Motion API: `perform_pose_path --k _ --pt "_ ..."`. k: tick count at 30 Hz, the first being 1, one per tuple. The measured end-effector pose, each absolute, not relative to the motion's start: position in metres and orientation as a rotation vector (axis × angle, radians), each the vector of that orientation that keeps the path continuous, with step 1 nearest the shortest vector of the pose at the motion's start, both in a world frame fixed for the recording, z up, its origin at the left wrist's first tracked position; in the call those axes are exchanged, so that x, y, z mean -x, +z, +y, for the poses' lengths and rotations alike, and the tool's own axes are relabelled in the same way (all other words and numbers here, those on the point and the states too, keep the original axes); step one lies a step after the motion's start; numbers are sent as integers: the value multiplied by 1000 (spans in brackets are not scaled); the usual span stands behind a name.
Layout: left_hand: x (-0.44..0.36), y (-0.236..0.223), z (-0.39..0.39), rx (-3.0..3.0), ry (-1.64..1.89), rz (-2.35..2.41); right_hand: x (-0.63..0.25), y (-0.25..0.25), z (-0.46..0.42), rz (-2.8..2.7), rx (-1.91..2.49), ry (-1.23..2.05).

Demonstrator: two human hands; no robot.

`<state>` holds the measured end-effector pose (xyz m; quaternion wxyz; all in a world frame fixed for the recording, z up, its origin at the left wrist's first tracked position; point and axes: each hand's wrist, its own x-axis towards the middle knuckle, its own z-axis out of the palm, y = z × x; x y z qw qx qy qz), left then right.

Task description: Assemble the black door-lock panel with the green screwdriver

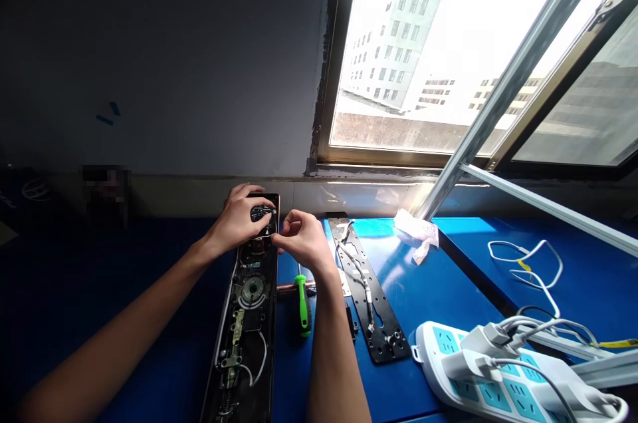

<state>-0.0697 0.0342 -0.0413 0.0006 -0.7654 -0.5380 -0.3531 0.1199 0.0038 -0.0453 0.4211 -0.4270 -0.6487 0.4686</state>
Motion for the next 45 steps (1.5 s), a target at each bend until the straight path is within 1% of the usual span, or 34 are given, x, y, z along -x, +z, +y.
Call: perform_pose_path --k 4,12,19,23,37,45 --pt "71 -43 35 2457 -1120 -1704 -118 -46 4 -1659 1083 1104" --pt "73 -45 38 2473 -1128 -1663 -105 -43 1 -1665 1125 788" --pt "75 -46 39 2477 -1145 -1631 -97 -47 0 -1728 1093 621" --pt "77 -46 40 2498 -1137 -1607 -96 -49 -1 -1736 1099 618" --pt "79 -39 34 2576 -1053 -1575 -105 -42 -6 -1838 1087 787" --pt "79 -40 35 2590 -1064 -1590 -106 -40 -4 -1692 1232 785"
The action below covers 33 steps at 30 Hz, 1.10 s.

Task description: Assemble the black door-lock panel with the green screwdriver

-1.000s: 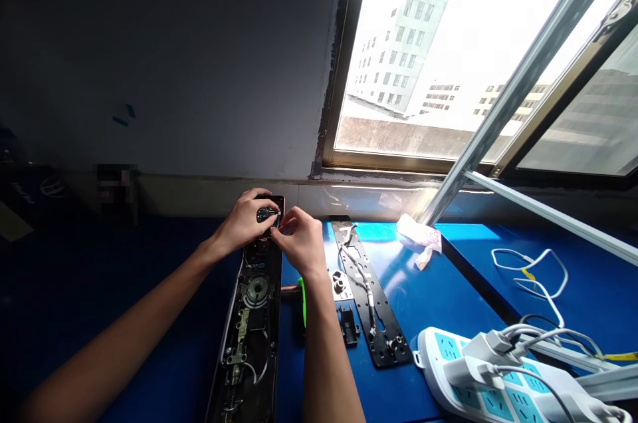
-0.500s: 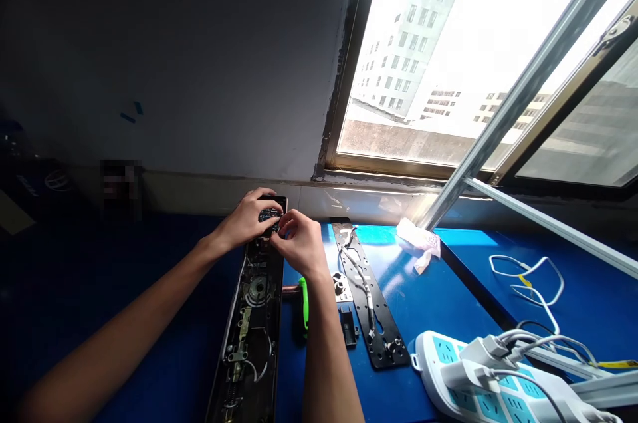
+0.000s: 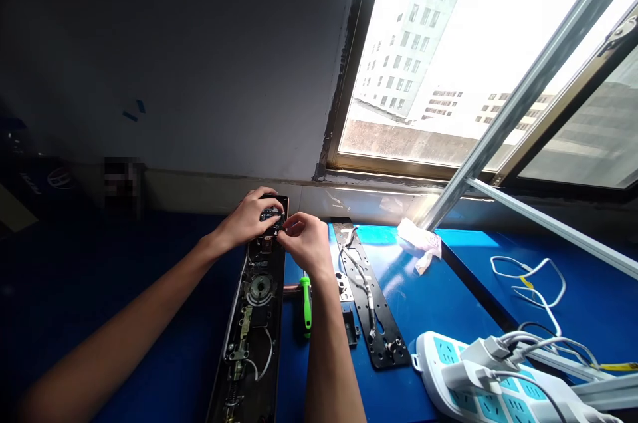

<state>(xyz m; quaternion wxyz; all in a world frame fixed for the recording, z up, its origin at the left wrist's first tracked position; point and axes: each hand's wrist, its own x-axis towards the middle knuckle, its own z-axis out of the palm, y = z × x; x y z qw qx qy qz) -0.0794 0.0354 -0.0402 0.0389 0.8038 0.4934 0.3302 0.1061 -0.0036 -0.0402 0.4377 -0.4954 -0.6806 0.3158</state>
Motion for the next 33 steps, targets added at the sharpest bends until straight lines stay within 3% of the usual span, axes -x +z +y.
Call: perform_pose_path --k 33 --pt "77 -48 43 -2458 1077 1544 -98 -49 5 -1614 1181 622"
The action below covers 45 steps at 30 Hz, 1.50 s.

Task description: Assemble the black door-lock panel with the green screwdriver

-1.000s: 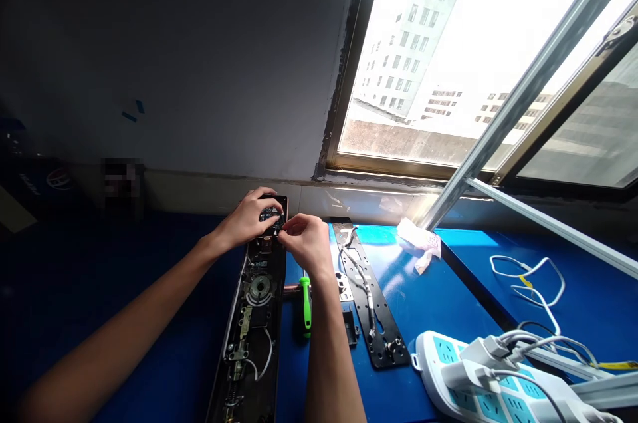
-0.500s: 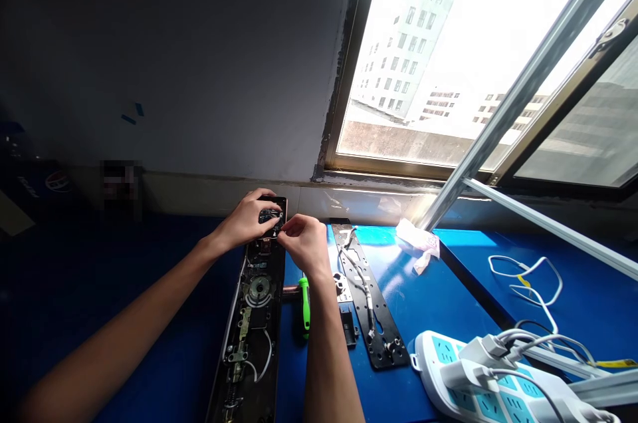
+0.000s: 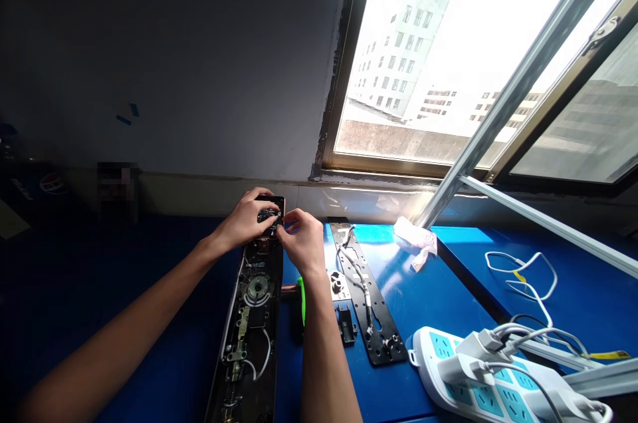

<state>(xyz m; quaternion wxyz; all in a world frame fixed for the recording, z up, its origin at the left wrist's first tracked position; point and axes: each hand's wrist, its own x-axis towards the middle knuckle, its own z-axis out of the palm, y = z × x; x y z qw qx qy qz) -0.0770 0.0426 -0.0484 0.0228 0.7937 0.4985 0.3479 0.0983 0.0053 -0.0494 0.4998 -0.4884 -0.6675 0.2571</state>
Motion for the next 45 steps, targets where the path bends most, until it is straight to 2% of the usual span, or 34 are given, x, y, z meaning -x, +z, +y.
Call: perform_pose_path --k 5,17,26,36,45 --pt "78 -47 42 -2473 1065 1539 -95 -54 6 -1585 1176 688" --pt "72 -51 46 -2478 1171 1594 -90 -63 11 -1566 1200 601" --pt "81 -39 44 -2482 1103 1474 -93 -58 10 -1556 1173 677" --pt "91 -23 27 -2532 719 1381 -109 -52 -9 -1687 1140 870" --pt "92 -13 12 -2598 624 1362 -101 -60 -21 -1595 1203 854"
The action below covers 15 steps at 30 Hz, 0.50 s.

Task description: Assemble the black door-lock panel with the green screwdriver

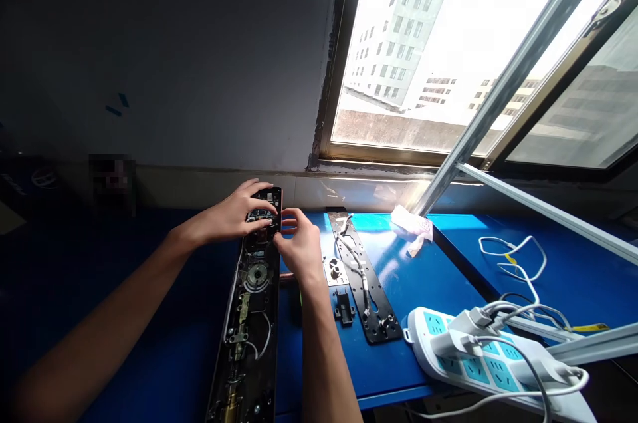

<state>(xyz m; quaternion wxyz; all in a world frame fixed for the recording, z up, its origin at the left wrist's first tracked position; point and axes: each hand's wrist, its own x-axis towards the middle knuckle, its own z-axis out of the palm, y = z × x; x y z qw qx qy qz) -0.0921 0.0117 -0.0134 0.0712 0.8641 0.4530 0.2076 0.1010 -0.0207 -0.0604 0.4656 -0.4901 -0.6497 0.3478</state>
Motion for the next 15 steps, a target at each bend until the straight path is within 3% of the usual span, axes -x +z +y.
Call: perform_pose_path --k 15 --pt "84 -13 0 -2767 599 1288 -107 -60 -33 -1627 1262 882"
